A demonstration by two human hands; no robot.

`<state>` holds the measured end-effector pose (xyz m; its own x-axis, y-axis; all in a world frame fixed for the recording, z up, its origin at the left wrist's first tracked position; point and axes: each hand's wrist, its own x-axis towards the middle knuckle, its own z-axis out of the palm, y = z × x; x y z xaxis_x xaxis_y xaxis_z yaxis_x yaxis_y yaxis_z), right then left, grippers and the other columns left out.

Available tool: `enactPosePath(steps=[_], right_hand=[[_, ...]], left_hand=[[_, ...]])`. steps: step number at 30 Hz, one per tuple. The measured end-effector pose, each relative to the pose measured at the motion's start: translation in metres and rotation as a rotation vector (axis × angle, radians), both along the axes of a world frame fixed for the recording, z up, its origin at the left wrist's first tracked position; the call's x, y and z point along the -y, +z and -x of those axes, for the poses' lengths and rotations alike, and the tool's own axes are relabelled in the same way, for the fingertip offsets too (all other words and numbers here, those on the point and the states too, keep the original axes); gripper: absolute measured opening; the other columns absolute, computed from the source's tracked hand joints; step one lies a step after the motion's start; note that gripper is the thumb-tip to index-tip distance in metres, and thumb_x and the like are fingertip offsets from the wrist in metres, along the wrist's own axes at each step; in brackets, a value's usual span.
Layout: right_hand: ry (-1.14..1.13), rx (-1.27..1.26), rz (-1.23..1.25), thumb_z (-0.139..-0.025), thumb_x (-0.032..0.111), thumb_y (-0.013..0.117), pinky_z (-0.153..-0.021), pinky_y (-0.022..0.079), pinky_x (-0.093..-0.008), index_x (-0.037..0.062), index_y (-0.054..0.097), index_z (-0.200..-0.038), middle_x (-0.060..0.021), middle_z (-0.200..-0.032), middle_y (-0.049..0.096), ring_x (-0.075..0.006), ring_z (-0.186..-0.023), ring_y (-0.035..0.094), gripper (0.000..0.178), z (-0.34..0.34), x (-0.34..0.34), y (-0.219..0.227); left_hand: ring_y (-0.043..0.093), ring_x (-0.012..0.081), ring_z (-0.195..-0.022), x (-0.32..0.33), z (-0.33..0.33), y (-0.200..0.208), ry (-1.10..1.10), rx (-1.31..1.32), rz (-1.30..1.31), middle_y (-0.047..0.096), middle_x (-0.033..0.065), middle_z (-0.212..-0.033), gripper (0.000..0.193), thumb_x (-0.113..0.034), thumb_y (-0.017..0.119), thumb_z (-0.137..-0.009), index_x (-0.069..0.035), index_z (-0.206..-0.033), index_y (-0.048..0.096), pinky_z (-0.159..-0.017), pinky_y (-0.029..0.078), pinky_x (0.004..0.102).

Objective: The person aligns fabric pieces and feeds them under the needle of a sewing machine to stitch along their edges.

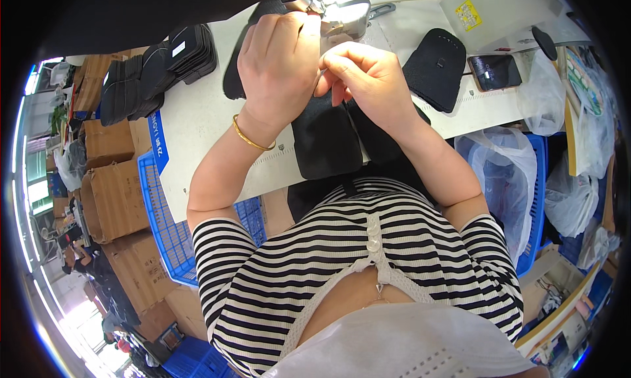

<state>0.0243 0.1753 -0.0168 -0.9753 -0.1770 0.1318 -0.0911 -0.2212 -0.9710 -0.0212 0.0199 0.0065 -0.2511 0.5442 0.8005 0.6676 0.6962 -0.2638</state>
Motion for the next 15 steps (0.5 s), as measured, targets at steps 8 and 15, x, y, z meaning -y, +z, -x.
enactPosePath(steps=[8,15], right_hand=[[-0.071,-0.052,0.051,-0.097,0.017,0.059,-0.057,0.049,-0.0216,-0.0001,0.068,-0.086,-0.0032,-0.078,0.072,-0.0079,-0.062,0.063,0.022,0.002,0.003,-0.010],[-0.071,-0.142,-0.143,-0.099,0.010,0.056,-0.063,0.053,-0.0233,-0.0009,0.064,-0.087,0.0023,-0.073,0.057,-0.0031,-0.067,0.052,0.017,0.001,0.023,-0.015]], left_hand=[[0.063,0.0256,-0.099,0.037,0.028,-0.025,-0.052,-0.142,0.026,0.065,0.0090,-0.105,0.038,-0.002,0.066,-0.070,-0.004,-0.108,0.068,-0.083,0.051,0.0349],[0.058,0.0150,-0.067,0.040,-0.007,0.006,-0.031,-0.037,0.104,0.060,0.0015,-0.096,0.044,-0.004,0.067,-0.068,-0.009,-0.112,0.071,-0.055,0.045,0.0268]])
